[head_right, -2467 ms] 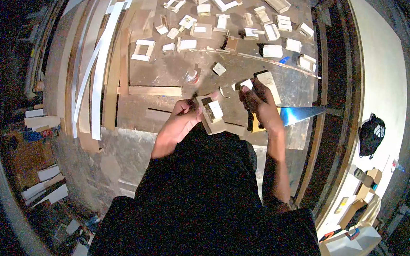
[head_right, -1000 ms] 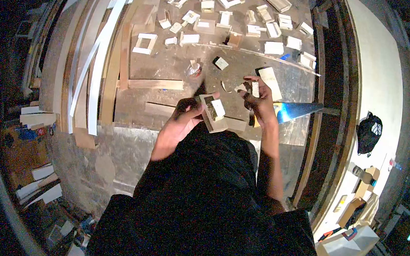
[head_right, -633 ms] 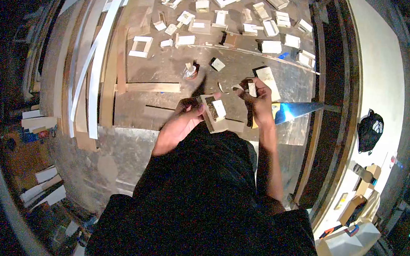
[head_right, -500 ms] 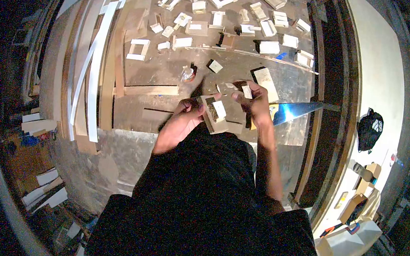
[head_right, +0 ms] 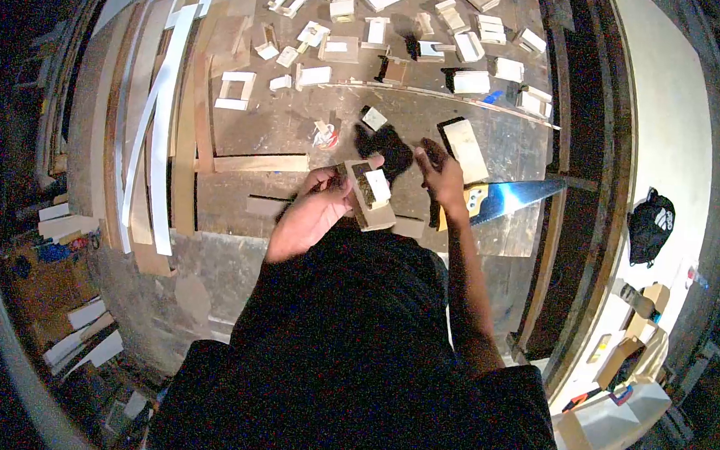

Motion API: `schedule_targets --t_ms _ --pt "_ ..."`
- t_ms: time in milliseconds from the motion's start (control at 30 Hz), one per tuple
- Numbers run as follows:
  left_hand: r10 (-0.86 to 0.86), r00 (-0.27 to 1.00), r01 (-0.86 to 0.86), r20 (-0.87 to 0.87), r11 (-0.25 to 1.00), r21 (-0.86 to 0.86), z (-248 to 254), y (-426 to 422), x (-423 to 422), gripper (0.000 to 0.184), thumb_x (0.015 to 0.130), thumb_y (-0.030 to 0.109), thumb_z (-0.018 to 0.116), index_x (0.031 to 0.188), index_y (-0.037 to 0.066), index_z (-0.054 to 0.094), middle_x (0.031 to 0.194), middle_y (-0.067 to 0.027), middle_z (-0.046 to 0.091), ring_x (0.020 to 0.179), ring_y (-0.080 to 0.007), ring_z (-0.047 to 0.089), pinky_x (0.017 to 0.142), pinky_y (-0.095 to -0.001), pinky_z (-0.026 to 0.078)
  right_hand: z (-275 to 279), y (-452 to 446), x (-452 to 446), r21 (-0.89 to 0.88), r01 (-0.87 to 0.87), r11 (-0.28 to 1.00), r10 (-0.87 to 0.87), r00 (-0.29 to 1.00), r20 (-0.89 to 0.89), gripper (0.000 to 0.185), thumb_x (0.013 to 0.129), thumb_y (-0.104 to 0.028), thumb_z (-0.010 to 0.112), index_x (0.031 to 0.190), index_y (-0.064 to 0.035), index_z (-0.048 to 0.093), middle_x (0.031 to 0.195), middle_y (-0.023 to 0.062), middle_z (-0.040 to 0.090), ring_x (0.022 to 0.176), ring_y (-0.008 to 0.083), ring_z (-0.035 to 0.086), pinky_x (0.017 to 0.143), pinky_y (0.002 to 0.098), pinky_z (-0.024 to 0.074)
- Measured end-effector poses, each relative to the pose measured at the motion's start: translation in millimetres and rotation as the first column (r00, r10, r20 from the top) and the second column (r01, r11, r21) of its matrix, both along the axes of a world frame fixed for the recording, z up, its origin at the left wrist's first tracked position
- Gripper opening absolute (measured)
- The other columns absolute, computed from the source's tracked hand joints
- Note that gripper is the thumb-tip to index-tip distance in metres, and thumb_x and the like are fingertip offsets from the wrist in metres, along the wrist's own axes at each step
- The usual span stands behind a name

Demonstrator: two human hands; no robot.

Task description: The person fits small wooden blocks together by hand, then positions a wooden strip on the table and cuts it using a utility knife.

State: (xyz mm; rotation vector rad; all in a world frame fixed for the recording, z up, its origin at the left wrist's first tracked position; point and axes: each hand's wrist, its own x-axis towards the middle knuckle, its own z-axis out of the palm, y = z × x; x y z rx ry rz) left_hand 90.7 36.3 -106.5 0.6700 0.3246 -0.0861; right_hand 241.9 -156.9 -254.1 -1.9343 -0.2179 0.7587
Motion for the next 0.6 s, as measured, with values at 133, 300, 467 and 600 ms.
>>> schedule_targets --t_ms 133,300,467,600 --pt "-0.002 1.0 0.002 0.015 1.0 -0.006 2 2 -1 0.038 0.098 0.013 0.059 0.131 -0.005 0.054 0.144 -0.0127 0.053 0.12 -0.0219 0.058 0.101 -0.0402 0.048 -37 0 -6 -0.331 -0.13 0.935 0.262 0.88 0.395 0.045 0.095 -0.045 0.06 0.131 -0.019 0.061 0.085 0.0179 0.071 0.07 0.0344 0.07 0.062 0.0431 0.0542" --pt "0.009 1.0 -0.009 -0.015 1.0 -0.016 7 3 -1 0.039 0.098 0.015 0.059 0.131 -0.005 0.054 0.144 -0.0129 0.053 0.122 -0.0221 0.057 0.103 -0.0404 0.046 -46 -8 -5 -0.385 -0.075 0.92 0.248 0.872 0.422 0.044 0.092 -0.033 0.067 0.13 -0.0108 0.061 0.094 0.0157 0.074 0.077 0.0265 0.073 0.066 0.038 0.0553" --pt "0.016 1.0 -0.016 0.002 0.999 -0.029 12 -2 -4 0.045 0.097 0.02 0.062 0.134 -0.003 0.052 0.143 -0.0132 0.054 0.124 -0.0221 0.056 0.104 -0.0409 0.046 -11 0 2 0.294 0.259 0.92 -0.323 0.925 0.198 0.031 0.094 -0.006 0.065 0.124 0.0017 0.063 0.101 0.0129 0.075 0.085 0.0184 0.073 0.069 0.0279 0.0548" --pt "-0.023 1.0 0.023 0.005 0.999 -0.024 15 -7 -7 0.055 0.096 0.025 0.063 0.14 -0.003 0.045 0.143 -0.016 0.053 0.127 -0.026 0.055 0.106 -0.0445 0.044 95 1 -4 0.505 0.325 0.8 -0.273 0.946 -0.176 0.018 0.09 -0.006 0.072 0.104 0.0041 0.072 0.095 0.0098 0.073 0.081 0.0135 0.067 0.077 0.0271 0.0534"
